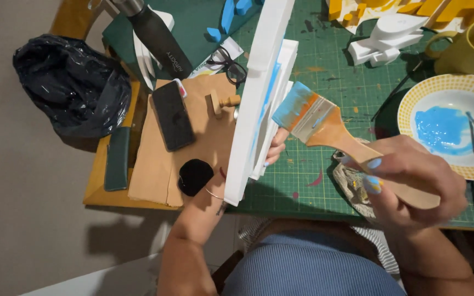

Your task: The person is painting white foam letters with blue paint using a paintbrush on a green cutting mat.

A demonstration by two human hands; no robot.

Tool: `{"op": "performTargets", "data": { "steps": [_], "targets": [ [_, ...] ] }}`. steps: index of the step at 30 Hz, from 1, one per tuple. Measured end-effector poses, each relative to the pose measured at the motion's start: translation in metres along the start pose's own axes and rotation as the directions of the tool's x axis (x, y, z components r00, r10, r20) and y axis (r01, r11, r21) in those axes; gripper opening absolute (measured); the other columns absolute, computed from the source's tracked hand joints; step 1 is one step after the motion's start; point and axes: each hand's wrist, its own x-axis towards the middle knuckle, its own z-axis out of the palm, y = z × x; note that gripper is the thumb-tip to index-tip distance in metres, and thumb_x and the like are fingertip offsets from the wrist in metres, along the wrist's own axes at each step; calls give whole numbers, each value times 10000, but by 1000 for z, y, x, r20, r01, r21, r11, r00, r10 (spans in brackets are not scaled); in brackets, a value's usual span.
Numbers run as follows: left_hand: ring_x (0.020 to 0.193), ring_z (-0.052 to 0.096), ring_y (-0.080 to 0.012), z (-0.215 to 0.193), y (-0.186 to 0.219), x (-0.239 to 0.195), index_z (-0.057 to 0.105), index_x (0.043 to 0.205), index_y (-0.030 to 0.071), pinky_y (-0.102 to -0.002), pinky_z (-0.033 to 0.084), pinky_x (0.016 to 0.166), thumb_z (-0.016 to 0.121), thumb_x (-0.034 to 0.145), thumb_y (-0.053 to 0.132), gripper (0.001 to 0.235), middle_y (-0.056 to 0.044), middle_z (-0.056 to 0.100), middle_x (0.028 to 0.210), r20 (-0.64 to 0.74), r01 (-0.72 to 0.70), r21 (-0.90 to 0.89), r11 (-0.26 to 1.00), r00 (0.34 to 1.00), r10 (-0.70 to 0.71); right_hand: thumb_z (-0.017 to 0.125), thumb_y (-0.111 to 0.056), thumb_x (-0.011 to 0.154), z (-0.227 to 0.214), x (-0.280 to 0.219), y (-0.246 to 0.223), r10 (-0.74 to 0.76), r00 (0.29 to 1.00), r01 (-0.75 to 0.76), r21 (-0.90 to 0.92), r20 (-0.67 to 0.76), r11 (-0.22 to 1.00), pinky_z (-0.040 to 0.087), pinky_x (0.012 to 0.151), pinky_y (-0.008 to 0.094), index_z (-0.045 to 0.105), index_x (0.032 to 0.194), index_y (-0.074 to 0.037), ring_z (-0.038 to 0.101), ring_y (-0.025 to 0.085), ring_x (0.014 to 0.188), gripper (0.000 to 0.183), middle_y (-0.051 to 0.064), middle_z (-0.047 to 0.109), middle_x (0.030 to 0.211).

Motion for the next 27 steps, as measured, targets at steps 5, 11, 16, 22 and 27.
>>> {"op": "performTargets", "data": {
  "steps": [5,11,16,22,27],
  "targets": [
    [979,719,-297,-30,-12,-17,523,1160,64,-492,649,1001,895,820,577,719,-147,681,1102,74,24,13,1000,997,-25,654,-21,990,8,3,5,-5,999,4,17,36,1000,626,760,436,583,1075,72,761,387,825,145,265,724,950],
    [1132,774,-352,-110,-58,-57,661,915,206,-477,674,959,917,867,411,331,-101,771,1148,202,98,-236,967,978,-49,686,11,949,16,20,-5,-1,991,4,-22,135,1000,598,661,428,608,970,134,786,397,745,147,215,682,846],
    [1122,765,-336,-102,-54,-53,646,973,199,-460,668,962,898,878,438,360,-92,750,1146,188,78,-190,979,981,-41,694,-75,965,10,29,-17,23,961,-12,-39,276,999,632,772,415,634,1009,48,747,347,780,144,191,764,909],
    [1107,750,-310,-93,-40,-45,621,1072,188,-433,659,968,866,895,484,423,-78,713,1144,160,47,-109,993,987,-29,657,-121,953,0,37,-38,27,938,12,-111,345,994,571,694,388,636,940,35,678,311,692,157,164,679,804],
    [1095,738,-290,-76,-35,-45,602,1146,180,-412,652,972,841,908,519,478,-67,685,1142,139,28,-44,999,990,-22,648,-92,919,-2,35,-40,45,950,-15,-98,310,995,610,672,410,633,912,72,735,364,707,164,254,680,810]
  ]
}}
